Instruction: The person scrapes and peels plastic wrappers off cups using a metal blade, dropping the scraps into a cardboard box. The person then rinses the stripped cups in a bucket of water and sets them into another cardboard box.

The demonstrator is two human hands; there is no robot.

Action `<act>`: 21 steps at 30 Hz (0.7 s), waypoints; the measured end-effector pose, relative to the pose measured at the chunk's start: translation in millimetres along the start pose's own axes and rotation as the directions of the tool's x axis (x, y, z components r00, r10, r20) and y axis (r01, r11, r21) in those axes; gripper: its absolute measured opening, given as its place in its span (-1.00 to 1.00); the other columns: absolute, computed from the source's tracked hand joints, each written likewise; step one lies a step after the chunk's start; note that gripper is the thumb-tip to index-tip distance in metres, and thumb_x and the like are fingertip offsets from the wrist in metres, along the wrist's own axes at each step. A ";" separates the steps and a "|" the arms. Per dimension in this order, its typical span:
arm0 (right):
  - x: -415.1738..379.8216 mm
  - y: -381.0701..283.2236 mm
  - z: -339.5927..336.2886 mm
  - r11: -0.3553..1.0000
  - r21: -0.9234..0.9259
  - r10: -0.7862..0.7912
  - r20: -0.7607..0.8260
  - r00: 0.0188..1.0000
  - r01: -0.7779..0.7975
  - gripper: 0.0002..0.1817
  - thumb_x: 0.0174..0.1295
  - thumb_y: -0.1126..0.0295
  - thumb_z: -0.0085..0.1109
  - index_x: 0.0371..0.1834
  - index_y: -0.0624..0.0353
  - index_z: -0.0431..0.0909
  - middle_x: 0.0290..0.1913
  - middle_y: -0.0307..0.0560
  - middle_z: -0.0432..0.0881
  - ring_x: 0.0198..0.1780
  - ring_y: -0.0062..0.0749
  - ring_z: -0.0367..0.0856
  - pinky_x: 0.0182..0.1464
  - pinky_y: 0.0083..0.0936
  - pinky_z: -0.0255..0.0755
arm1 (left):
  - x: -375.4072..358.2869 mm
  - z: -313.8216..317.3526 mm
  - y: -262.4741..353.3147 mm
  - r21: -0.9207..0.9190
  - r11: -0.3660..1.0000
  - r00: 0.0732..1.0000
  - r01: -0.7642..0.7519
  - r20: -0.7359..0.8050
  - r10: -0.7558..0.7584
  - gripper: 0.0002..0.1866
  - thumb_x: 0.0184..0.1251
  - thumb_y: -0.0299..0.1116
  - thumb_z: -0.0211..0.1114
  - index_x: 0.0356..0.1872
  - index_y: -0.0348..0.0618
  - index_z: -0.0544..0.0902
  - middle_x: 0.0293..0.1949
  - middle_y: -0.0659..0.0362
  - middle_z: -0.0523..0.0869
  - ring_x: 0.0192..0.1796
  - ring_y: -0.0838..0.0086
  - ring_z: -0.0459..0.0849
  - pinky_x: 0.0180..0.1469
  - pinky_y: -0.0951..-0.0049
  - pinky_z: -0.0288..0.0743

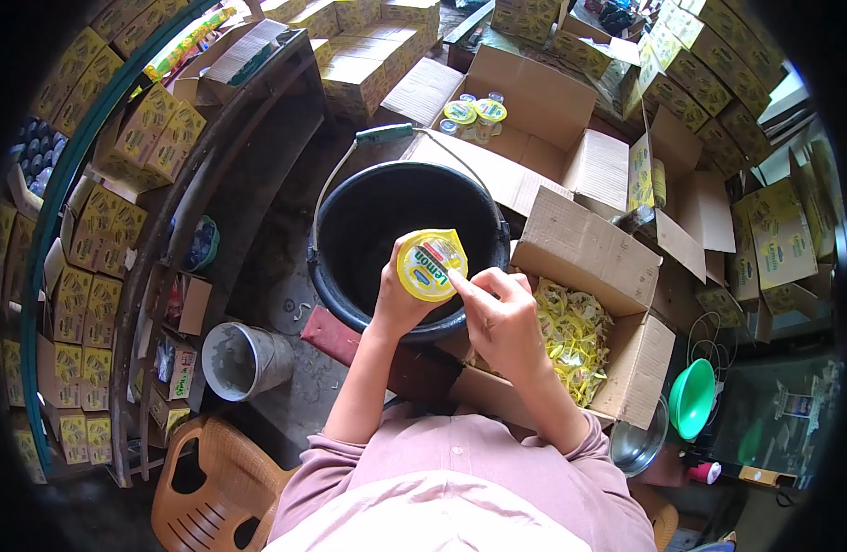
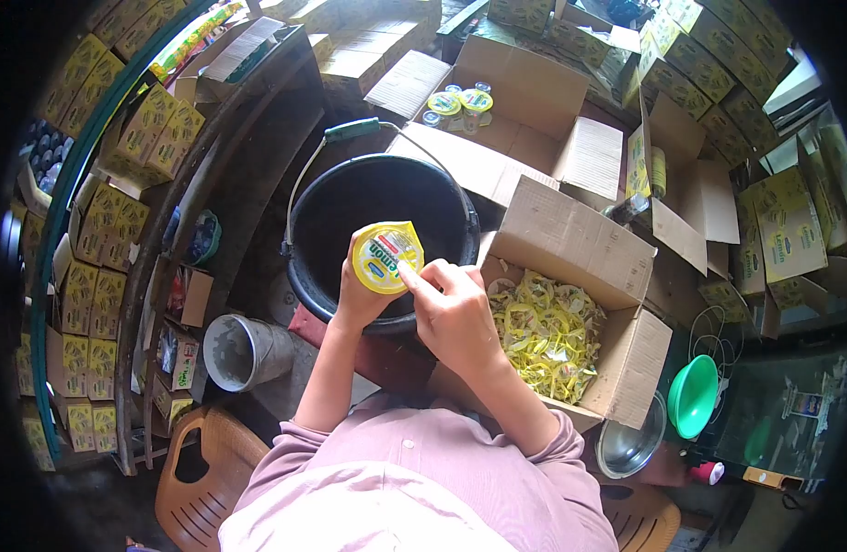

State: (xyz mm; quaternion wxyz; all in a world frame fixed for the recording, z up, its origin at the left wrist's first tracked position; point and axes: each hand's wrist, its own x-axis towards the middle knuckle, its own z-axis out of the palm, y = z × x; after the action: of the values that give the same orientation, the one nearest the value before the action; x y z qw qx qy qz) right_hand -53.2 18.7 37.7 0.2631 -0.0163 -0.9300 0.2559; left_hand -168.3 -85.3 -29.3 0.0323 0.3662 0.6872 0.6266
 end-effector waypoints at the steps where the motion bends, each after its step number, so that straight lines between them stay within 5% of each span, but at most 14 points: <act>1: 0.2 -0.3 -0.1 1.000 -0.007 0.001 0.006 1.000 -0.001 -0.60 -0.11 0.59 0.13 -0.10 0.15 0.56 -0.45 -0.15 0.45 -0.36 -0.36 0.49 -0.20 -0.43 0.25 | 0.2 -0.1 0.6 0.001 1.000 1.000 -0.002 0.001 0.002 -0.30 -0.24 -0.41 0.53 0.00 -0.11 0.31 -0.16 0.08 0.61 -0.11 0.34 0.64 -0.08 0.44 0.55; 21: -8.7 2.3 -11.9 0.991 -0.131 -0.014 0.096 0.995 0.027 -0.59 -0.16 0.59 0.12 -0.12 0.17 0.56 -0.43 -0.16 0.42 -0.37 -0.36 0.45 -0.17 -0.42 0.26 | 1.4 1.6 0.4 0.057 0.998 1.000 -0.003 -0.005 0.003 -0.28 -0.25 -0.45 0.52 0.00 -0.10 0.28 -0.16 0.07 0.57 -0.11 0.29 0.61 -0.07 0.41 0.51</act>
State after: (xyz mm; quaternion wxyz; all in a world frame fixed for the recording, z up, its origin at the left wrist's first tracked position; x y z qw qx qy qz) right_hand -40.1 24.8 41.1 0.2196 -0.0121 -0.9565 0.1915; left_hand -168.4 -83.3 -28.7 0.0194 0.3664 0.7042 0.6079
